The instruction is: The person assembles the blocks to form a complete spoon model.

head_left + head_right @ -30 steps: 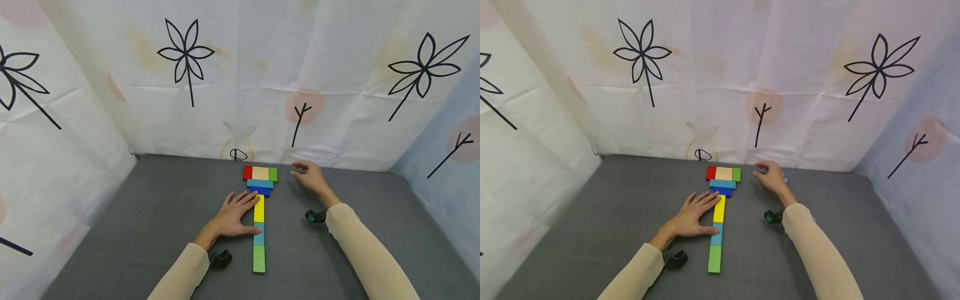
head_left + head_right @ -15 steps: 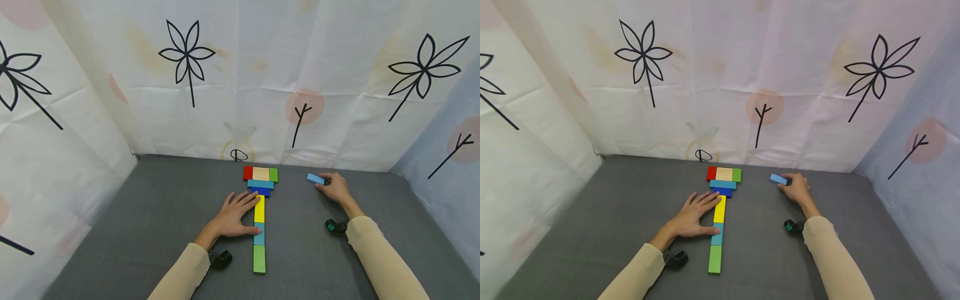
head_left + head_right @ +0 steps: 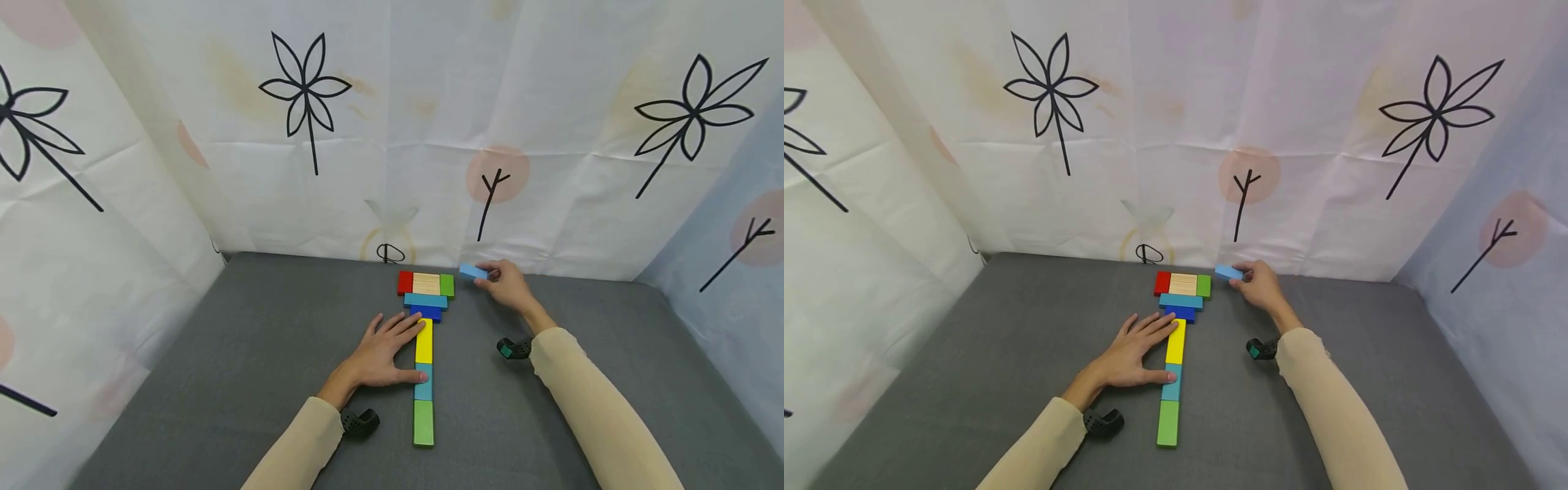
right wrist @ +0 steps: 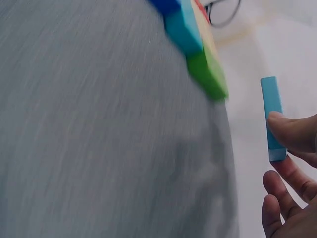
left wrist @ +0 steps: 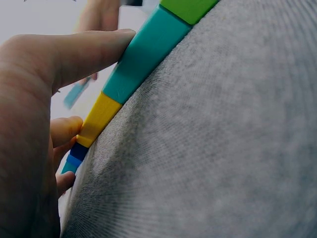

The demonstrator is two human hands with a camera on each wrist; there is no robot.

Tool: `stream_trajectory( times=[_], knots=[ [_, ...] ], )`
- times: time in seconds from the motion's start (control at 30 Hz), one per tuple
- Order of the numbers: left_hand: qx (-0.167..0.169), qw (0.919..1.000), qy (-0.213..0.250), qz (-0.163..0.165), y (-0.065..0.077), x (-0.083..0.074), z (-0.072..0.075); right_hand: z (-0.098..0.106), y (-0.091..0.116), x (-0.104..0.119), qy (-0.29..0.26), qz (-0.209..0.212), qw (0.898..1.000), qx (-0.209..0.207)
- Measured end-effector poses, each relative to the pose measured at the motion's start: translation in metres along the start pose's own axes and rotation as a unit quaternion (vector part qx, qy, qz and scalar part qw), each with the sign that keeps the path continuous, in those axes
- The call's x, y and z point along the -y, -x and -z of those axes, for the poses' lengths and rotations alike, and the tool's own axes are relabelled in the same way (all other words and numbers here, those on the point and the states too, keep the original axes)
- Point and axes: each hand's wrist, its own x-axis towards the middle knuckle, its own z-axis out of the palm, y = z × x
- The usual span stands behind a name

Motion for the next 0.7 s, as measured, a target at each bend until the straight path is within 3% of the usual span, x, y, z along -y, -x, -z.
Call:
stream_trajectory(
  times=[0.23,0.7],
  knots=[
    [0.004,1.0,-0.004,0.008,0.0,0.0,-0.001,-0.026,-0.029,0.031,-0.021,0.008,0.999,0.034],
    [0.005,0.9999,-0.004,0.009,0.0,-0.002,0.001,-0.057,-0.053,0.045,-0.005,-0.019,0.998,0.057]
  ],
)
